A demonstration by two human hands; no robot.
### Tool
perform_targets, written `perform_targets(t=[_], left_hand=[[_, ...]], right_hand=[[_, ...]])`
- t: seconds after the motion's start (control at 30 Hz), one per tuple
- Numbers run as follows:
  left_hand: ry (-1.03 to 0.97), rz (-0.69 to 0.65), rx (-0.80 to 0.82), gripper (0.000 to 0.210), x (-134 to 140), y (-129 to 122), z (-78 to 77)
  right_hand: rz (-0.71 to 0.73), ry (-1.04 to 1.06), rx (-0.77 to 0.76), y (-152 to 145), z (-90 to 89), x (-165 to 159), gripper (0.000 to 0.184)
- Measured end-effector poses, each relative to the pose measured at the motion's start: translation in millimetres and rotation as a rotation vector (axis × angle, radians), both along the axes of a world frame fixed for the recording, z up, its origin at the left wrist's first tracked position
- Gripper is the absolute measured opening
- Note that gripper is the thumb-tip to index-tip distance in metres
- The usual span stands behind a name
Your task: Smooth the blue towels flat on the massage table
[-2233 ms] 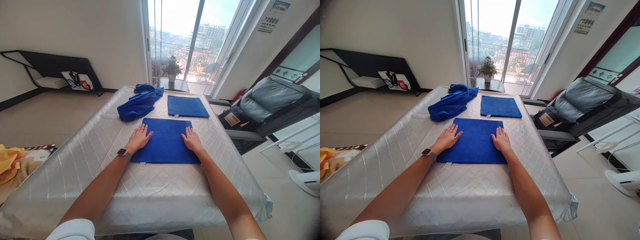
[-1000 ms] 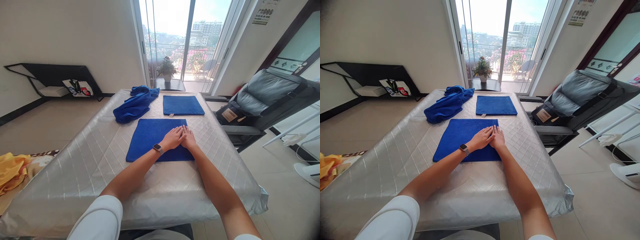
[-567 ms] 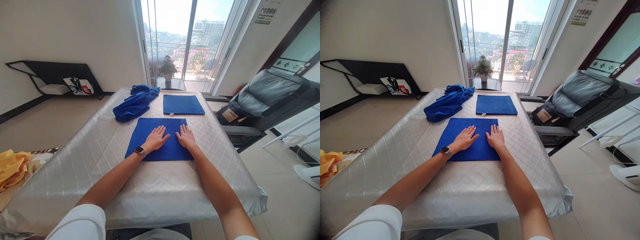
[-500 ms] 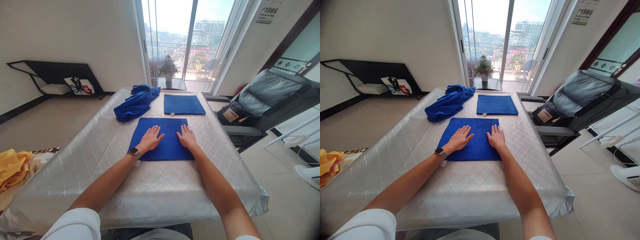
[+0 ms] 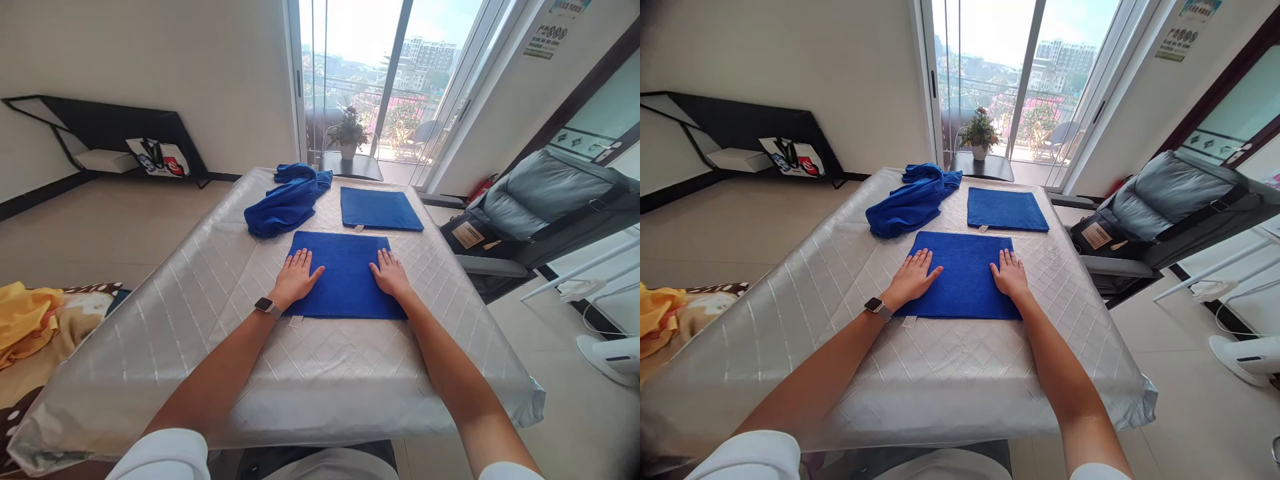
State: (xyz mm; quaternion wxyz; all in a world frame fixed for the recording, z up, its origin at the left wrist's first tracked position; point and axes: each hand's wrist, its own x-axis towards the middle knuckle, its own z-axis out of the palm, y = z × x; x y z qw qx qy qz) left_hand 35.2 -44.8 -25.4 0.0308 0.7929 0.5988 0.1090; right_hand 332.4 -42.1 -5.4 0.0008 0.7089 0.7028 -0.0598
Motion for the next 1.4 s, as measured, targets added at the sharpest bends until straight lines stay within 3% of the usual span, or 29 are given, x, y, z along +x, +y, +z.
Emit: perform_targets(t=[0.37, 0.5, 0.77, 0.97, 1.07, 1.27, 1.4], left_hand=[[-0.006, 0.055, -0.072, 0.08, -30.1, 14.4, 6.1], [-0.005, 0.047, -0.056, 0.082, -29.8, 14.2, 3.9], [0.001, 0.041, -0.029, 0.081, -30.8, 16.2, -3.5], [0.008, 0.062, 0.035, 0.081, -30.7, 13.1, 6.9], [-0.04, -0.023, 0.128, 0.078, -9.4, -1.6, 17.1], [-0.077, -0.512, 0.075, 0.073, 80.1, -40.0, 25.4], [-0.06, -0.542, 0.02, 0.076, 130.1, -32.5, 21.9]], right_hand=[[0.013, -0.021, 0.05, -6.7, 6.5, -0.1, 0.066], [0.017, -0.06, 0.08, -21.7, 10.0, 0.7, 0.064], [0.023, -0.01, 0.029, -59.6, -4.8, 7.9, 0.067], [0.02, 0.009, 0.007, -59.7, 2.5, 2.2, 0.067], [0.01, 0.028, 0.007, -60.1, 4.5, 0.9, 0.067], [0.009, 0.062, 0.012, -60.1, 1.0, 1.6, 0.068], [0.026, 0.04, 0.039, -60.7, -0.9, 2.8, 0.066]])
